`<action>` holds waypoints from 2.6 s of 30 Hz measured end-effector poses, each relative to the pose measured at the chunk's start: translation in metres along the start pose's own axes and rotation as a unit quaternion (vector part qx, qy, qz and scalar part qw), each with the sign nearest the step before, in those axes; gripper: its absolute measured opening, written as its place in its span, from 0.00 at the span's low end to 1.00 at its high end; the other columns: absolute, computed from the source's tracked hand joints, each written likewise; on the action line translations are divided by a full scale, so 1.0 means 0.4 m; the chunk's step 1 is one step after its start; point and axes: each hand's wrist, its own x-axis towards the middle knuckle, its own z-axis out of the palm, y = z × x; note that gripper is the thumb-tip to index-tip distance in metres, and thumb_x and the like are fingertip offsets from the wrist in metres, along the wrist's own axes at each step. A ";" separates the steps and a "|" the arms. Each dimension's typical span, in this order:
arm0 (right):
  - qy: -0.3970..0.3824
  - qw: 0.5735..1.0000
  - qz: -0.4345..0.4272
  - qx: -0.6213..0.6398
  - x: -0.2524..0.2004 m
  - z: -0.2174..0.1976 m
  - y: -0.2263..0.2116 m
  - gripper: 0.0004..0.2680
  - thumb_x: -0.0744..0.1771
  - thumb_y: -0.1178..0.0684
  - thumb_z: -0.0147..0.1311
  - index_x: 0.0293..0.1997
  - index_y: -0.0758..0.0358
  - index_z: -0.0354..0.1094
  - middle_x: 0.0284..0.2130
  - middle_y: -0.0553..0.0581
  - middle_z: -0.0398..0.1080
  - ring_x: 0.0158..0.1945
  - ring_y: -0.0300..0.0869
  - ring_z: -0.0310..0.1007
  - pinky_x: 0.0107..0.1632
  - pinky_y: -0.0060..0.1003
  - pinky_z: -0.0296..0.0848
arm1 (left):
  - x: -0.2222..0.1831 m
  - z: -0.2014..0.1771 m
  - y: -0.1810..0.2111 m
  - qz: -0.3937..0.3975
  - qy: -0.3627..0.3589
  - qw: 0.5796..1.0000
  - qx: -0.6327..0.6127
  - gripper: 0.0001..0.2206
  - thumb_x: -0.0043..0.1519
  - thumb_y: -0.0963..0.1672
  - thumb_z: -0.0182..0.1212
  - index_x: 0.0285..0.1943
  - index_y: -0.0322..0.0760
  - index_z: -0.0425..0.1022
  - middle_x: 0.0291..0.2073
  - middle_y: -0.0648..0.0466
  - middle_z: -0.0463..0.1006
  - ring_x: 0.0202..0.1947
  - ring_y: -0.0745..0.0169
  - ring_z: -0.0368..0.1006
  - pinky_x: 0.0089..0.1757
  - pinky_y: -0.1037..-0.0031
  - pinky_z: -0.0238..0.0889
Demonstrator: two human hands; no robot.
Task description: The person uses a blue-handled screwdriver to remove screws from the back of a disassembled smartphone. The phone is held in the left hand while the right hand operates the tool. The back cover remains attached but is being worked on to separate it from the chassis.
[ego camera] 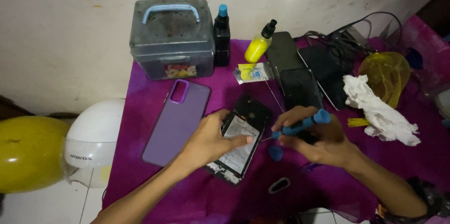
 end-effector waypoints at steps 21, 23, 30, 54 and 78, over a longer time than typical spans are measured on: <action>-0.061 0.995 0.016 -0.075 0.034 0.001 -0.077 0.12 0.62 0.65 0.63 0.49 0.71 0.72 0.41 0.72 0.78 0.38 0.55 0.86 0.37 0.39 0.83 | 0.003 -0.004 -0.010 -0.024 -0.004 1.000 0.004 0.41 0.52 0.50 0.73 0.68 0.15 0.61 0.61 0.24 0.69 0.66 0.25 0.64 0.60 0.43 0.60; -0.060 0.997 0.046 -0.004 0.039 -0.009 -0.084 0.09 0.63 0.64 0.61 0.47 0.69 0.72 0.38 0.67 0.80 0.37 0.49 0.86 0.38 0.37 0.83 | 0.003 -0.004 -0.010 -0.023 -0.005 1.000 0.004 0.42 0.52 0.50 0.73 0.68 0.14 0.61 0.61 0.24 0.69 0.66 0.25 0.64 0.60 0.43 0.60; -0.110 0.991 0.076 0.016 0.073 -0.021 -0.084 0.05 0.64 0.63 0.57 0.41 0.67 0.77 0.28 0.62 0.81 0.25 0.49 0.85 0.30 0.37 0.80 | 0.012 0.002 -0.024 -0.019 -0.008 1.000 -0.001 0.44 0.51 0.50 0.74 0.69 0.13 0.58 0.63 0.22 0.66 0.67 0.24 0.62 0.61 0.42 0.57; -0.041 0.990 0.135 -0.012 0.030 -0.010 -0.053 0.11 0.61 0.63 0.66 0.46 0.65 0.76 0.25 0.62 0.82 0.21 0.44 0.84 0.28 0.36 0.82 | 0.024 0.016 -0.029 -0.024 0.016 1.000 0.013 0.34 0.50 0.51 0.75 0.55 0.15 0.71 0.48 0.27 0.77 0.54 0.31 0.74 0.51 0.49 0.67; 0.221 0.960 0.131 0.113 -0.011 -0.156 0.017 0.04 0.66 0.59 0.58 0.43 0.60 0.69 0.34 0.59 0.69 0.37 0.46 0.75 0.21 0.31 0.75 | 0.019 0.025 0.012 -0.146 -0.035 0.981 0.120 0.43 0.55 0.56 0.71 0.76 0.38 0.54 0.19 0.53 0.71 0.17 0.66 0.63 0.25 0.69 0.59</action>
